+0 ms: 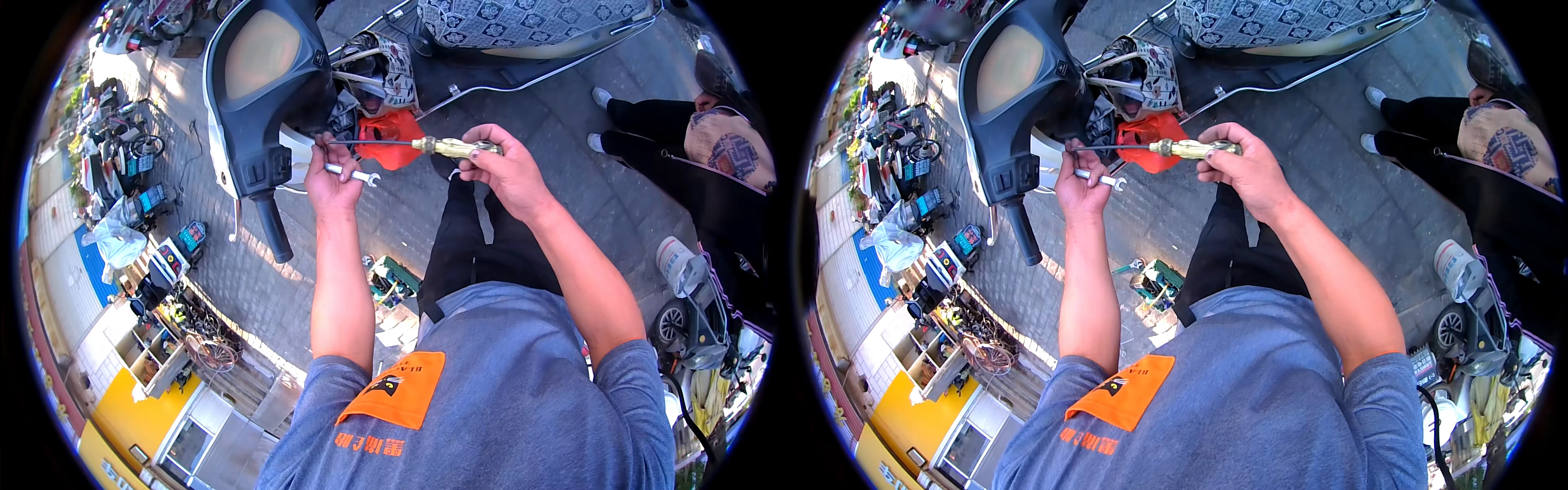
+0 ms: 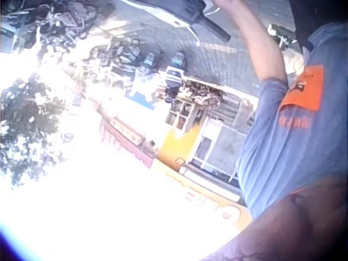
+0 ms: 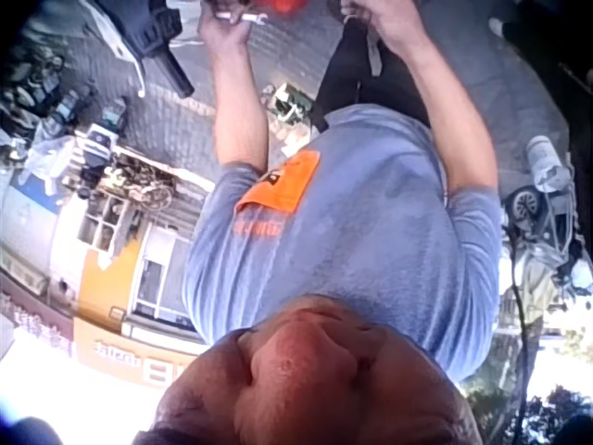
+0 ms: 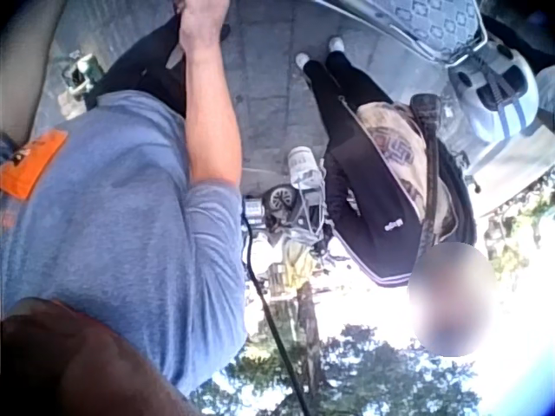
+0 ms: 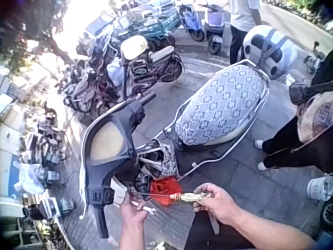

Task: The person selects a wrench from a storage cabinet and then uses it to tighten or adjust the mirror on a scooter.

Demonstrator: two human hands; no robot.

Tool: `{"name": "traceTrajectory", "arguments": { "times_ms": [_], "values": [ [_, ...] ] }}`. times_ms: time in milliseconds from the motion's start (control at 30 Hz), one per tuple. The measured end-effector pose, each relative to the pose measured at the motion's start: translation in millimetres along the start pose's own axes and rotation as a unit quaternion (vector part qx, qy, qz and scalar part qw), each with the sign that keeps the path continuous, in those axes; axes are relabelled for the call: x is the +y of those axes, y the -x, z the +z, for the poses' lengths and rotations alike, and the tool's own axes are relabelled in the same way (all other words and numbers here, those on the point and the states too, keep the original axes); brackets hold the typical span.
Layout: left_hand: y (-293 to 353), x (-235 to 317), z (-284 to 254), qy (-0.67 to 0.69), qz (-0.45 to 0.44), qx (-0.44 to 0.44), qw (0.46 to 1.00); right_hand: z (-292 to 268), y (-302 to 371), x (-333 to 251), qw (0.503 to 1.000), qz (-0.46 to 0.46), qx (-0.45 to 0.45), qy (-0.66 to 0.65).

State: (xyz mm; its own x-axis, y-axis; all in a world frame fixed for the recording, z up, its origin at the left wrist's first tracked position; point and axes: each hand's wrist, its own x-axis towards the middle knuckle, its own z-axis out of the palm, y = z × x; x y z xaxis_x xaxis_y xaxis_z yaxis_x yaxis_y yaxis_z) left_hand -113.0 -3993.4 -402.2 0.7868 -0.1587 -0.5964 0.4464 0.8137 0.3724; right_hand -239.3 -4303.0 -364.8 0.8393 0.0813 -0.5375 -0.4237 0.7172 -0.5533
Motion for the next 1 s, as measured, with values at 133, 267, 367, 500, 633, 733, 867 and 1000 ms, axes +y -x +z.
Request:
{"name": "traceTrajectory", "arguments": {
  "times_ms": [133, 267, 367, 500, 633, 733, 867, 1000],
  "values": [
    [65.6, 18.9, 7.0, -0.066, -0.023, 0.095, 0.993, -38.3, 23.0, -14.0, 0.999, -0.012, 0.038, 0.002],
    [145.5, 62.2, 1.3, -0.184, 0.021, 0.183, 0.966, -62.7, 20.2, -26.9, 0.996, -0.017, 0.085, 0.012],
    [193.1, 102.5, -5.7, -0.303, 0.122, 0.316, 0.891, -70.6, -2.0, -33.1, 0.996, -0.042, 0.083, -0.009],
    [204.8, 102.4, 53.6, -0.591, 0.383, 0.246, 0.666, -56.5, -46.9, -37.5, 0.992, -0.099, 0.082, -0.017],
    [145.3, 58.7, 115.7, -0.875, 0.382, 0.06, 0.291, -31.4, -97.5, -41.7, 0.987, -0.153, 0.042, -0.015],
    [122.7, 57.5, 90.1, -0.877, 0.391, 0.051, 0.274, -9.9, -124.5, -46.6, 0.98, -0.196, 0.029, 0.01],
    [115.6, 61.1, 80.6, -0.865, 0.384, 0.089, 0.309, -3.5, -168.4, -37.2, 0.952, -0.282, 0.07, 0.098],
    [113.9, 60.9, 77.5, -0.863, 0.388, 0.088, 0.312, 2.7, -193.8, -27.8, 0.933, -0.328, 0.108, 0.102]
  ]
}}
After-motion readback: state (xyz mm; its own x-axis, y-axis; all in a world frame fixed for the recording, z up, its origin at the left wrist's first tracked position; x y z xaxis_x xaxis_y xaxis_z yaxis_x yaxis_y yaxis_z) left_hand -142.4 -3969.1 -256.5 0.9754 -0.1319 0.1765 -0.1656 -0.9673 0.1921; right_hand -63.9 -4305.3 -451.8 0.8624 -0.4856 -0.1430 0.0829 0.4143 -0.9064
